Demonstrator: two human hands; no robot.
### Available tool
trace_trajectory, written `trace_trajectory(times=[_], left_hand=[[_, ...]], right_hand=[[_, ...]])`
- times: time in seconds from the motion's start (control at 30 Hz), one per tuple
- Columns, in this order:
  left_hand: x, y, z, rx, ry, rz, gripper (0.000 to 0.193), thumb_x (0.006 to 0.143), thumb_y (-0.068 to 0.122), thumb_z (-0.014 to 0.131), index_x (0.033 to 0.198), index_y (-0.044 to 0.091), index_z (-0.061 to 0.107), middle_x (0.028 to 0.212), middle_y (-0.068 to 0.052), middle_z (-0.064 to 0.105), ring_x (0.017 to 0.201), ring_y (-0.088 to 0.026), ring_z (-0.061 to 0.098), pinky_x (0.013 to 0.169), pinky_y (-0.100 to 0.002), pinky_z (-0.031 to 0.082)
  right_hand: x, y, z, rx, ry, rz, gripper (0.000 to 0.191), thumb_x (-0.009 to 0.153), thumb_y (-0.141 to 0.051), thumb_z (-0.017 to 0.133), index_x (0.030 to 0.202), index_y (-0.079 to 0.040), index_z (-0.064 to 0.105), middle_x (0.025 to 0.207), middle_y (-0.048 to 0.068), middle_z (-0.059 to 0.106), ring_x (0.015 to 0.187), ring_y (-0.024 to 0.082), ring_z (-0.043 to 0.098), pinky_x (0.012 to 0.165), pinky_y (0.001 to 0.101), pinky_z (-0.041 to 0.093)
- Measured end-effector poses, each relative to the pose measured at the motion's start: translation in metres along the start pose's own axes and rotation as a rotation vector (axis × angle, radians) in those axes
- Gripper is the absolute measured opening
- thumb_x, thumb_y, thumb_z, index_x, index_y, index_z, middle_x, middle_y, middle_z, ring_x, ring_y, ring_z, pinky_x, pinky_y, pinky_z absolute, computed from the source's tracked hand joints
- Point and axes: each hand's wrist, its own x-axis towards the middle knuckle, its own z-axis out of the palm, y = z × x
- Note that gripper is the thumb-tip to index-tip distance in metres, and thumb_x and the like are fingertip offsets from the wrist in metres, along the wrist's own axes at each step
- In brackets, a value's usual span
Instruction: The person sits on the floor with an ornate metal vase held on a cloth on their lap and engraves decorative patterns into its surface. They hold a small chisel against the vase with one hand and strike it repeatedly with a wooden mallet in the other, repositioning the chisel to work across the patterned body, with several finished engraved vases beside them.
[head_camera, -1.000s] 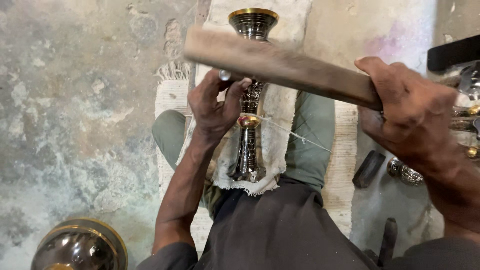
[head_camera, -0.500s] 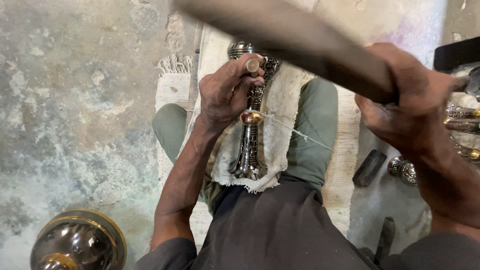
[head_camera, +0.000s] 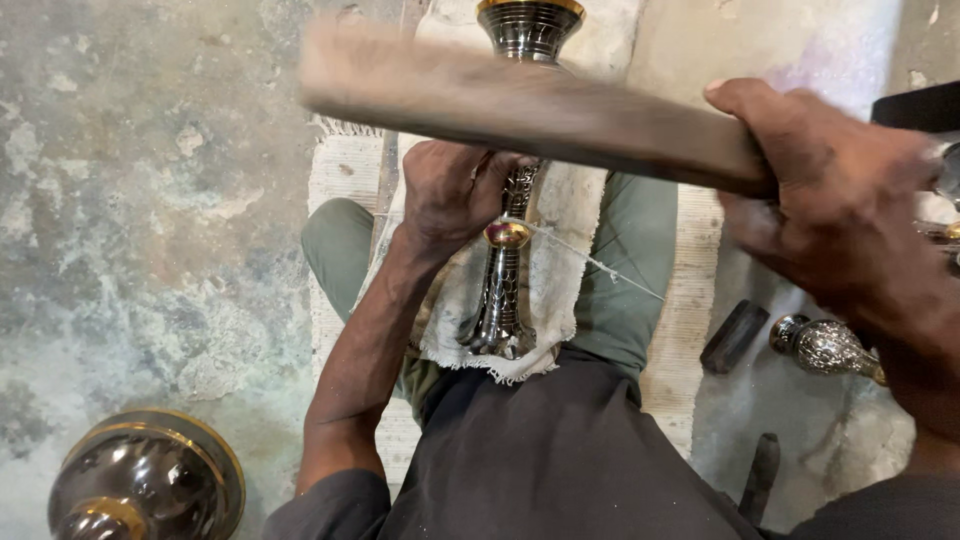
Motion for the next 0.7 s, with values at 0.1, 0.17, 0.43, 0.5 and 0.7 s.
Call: trace_trajectory(times=[0.1,0.17,0.43,0.5,0.7], left_hand=[[0.000,0.002,-0.002,-0.081,-0.013,-0.009,0.016,0.105,0.012,0.072,0.116,0.003,0.065,0.094,-0.006,0.076,0.082,-0.016,0.075,0.071,-0.031,0.063],[0.001,0.003,-0.003,-0.106,-0.014,-0.010,0.015,0.107,0.012,0.070,0.118,0.003,0.064,0.097,-0.006,0.076,0.088,-0.017,0.078,0.076,-0.030,0.065],[0.003,0.003,-0.007,-0.098,-0.029,-0.016,0.016,0.102,0.010,0.074,0.115,0.002,0.067,0.100,-0.007,0.075,0.089,-0.017,0.077,0.076,-0.031,0.065],[0.003,0.003,-0.007,-0.096,-0.042,-0.033,0.011,0.101,0.008,0.075,0.110,0.005,0.070,0.095,-0.005,0.076,0.081,-0.015,0.075,0.072,-0.031,0.063],[0.005,0.002,-0.007,-0.131,-0.043,-0.010,0.012,0.101,0.006,0.074,0.111,0.002,0.068,0.097,-0.007,0.075,0.088,-0.017,0.078,0.078,-0.030,0.066]], right_hand=[[0.001,0.000,-0.001,-0.016,-0.036,0.002,0.051,0.091,-0.015,0.083,0.135,-0.005,0.058,0.075,0.009,0.069,0.053,0.017,0.061,0.046,0.0306,0.051],[0.005,-0.002,0.004,-0.021,-0.053,-0.003,0.053,0.092,-0.017,0.083,0.138,-0.006,0.056,0.076,0.009,0.069,0.052,0.016,0.059,0.044,0.0303,0.051],[-0.003,-0.001,0.016,-0.100,-0.146,0.010,0.058,0.095,-0.026,0.076,0.147,-0.013,0.052,0.077,0.005,0.069,0.050,0.013,0.058,0.041,0.0270,0.048],[-0.005,0.000,0.015,-0.109,-0.197,0.028,0.058,0.098,-0.027,0.074,0.149,-0.014,0.052,0.076,0.004,0.069,0.049,0.013,0.058,0.040,0.0279,0.048],[0.001,-0.005,0.014,-0.104,-0.159,0.000,0.058,0.095,-0.023,0.076,0.147,-0.012,0.055,0.074,0.006,0.068,0.049,0.015,0.059,0.041,0.0304,0.048]])
